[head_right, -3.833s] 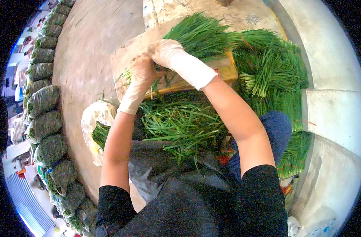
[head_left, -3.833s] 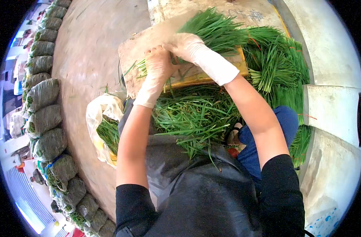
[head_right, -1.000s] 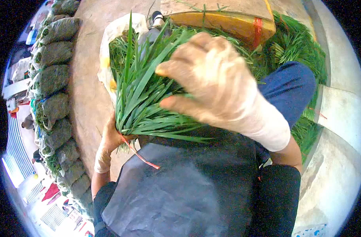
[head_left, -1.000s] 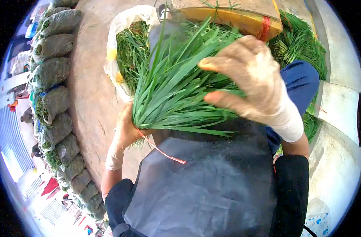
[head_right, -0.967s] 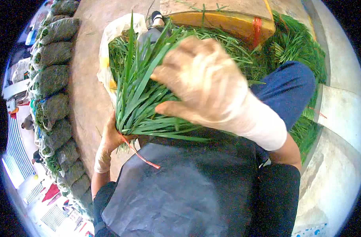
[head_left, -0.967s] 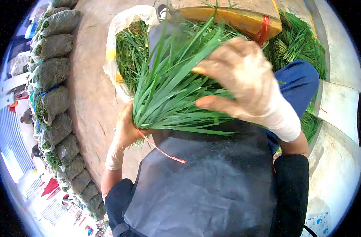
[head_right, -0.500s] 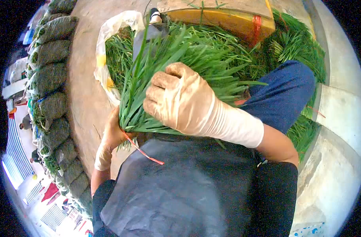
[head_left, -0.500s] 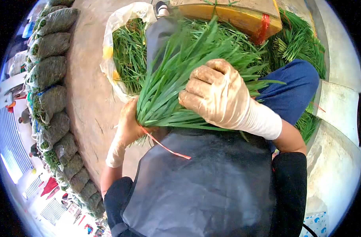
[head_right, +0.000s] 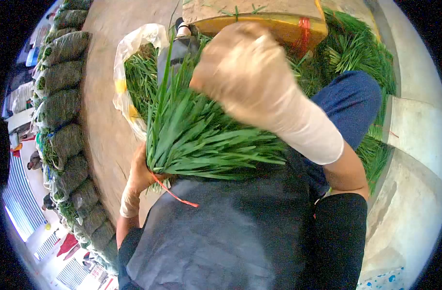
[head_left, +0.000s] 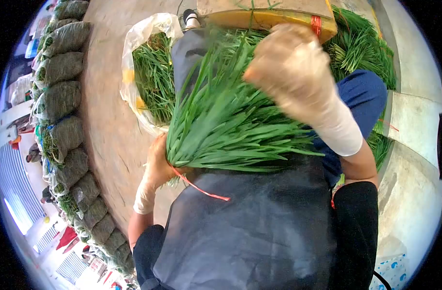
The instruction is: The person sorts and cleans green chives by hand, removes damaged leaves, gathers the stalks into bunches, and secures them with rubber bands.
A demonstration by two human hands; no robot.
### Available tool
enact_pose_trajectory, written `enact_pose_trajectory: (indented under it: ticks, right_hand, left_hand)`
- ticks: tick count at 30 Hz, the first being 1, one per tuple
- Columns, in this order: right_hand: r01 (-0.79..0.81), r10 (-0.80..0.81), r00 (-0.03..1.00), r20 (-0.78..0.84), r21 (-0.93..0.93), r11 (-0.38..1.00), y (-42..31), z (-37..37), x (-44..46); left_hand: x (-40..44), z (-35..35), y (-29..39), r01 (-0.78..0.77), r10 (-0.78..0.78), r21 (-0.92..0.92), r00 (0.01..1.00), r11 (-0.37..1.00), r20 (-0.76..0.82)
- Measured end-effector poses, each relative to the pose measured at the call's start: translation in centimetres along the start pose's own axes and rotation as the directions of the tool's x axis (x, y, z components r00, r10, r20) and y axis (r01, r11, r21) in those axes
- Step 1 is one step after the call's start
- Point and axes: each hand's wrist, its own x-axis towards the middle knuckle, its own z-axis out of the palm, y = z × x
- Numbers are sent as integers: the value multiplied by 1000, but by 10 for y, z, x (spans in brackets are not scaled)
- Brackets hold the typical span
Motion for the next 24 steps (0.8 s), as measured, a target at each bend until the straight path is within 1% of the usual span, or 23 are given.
enact_pose_trajectory:
  ticks: [1,2,3,4,5,6,7,8,10,11,12,13,14,15,16,17,18,19,20,21,22,23,24]
  right_hand:
    - [-184,234,962,-139,300,936,13,-7,-4]
    - [-287,479,857,-192,593,752,26,-12,-9]
    - [-325,535,817,-213,596,734,40,-14,-13]
    - [-387,534,837,-117,562,731,46,-19,-13]
    - [-308,411,900,-147,453,837,44,-16,-13]
    - [-218,282,946,-157,332,918,38,-11,-12]
    - [-155,220,968,-123,396,905,25,-10,-6]
    - [-106,129,991,-43,353,930,17,1,-5]
    - [-89,74,993,97,166,982,5,21,-6]
    - [-147,148,989,-20,21,989,14,27,-11]
    - [-147,148,989,-16,25,989,39,31,-20]
    - [-395,418,905,-76,209,894,70,35,-30]
    - [-495,540,838,-82,305,814,76,39,-30]
    - [-571,651,754,-86,405,714,83,42,-30]
    - [-543,632,765,119,647,536,73,46,-32]
    - [-519,549,777,308,808,280,57,48,-37]
    - [-492,413,790,453,870,-12,43,45,-42]
    - [-546,305,757,577,816,-189,24,36,-40]
    - [-607,189,703,686,717,-343,4,27,-38]
    - [-719,139,631,763,643,-265,0,41,-39]
    - [-707,146,696,703,707,-31,-1,33,-29]
    - [-624,189,736,650,760,-181,-6,36,-30]
    - [-514,243,766,596,794,-325,-11,40,-34]
  left_hand:
    - [0,0,-1,-21,21,-2,1000,1000,-10]
    - [-2,1,-5,-17,17,-3,1000,1000,-16]
    - [-5,3,-10,-20,20,-2,1000,1000,-22]
    - [-7,4,-14,-26,26,1,999,1000,-26]
    - [-7,4,-15,-29,29,6,999,1000,-25]
    - [-6,4,-15,4,-4,-32,1000,999,4]
    - [-3,5,-14,36,-34,-71,999,997,36]
    - [1,6,-13,29,-26,-71,999,997,42]
    - [3,8,-11,3,3,-112,999,994,52]
    - [3,8,-14,17,-7,-132,997,991,76]
    - [2,9,-16,21,-10,-134,997,991,78]
    - [-1,9,-17,71,-49,-205,993,976,110]
    - [-2,7,-18,120,-85,-271,987,955,138]
    - [-4,7,-15,286,-208,-371,949,883,237]
    - [-5,8,-15,288,-213,-366,949,885,232]
    - [-7,12,-18,286,-219,-386,953,877,210]
    - [-6,16,-24,280,-218,-405,957,870,192]
    - [-6,16,-33,350,-253,-343,921,871,297]
    - [2,9,-33,339,-241,-346,924,875,298]
    - [9,1,-29,230,-83,-360,921,904,380]
    - [13,-4,-26,124,69,-384,889,915,453]
    - [23,-9,-26,137,116,-438,856,888,504]
    - [29,-5,-20,143,109,-437,858,888,502]
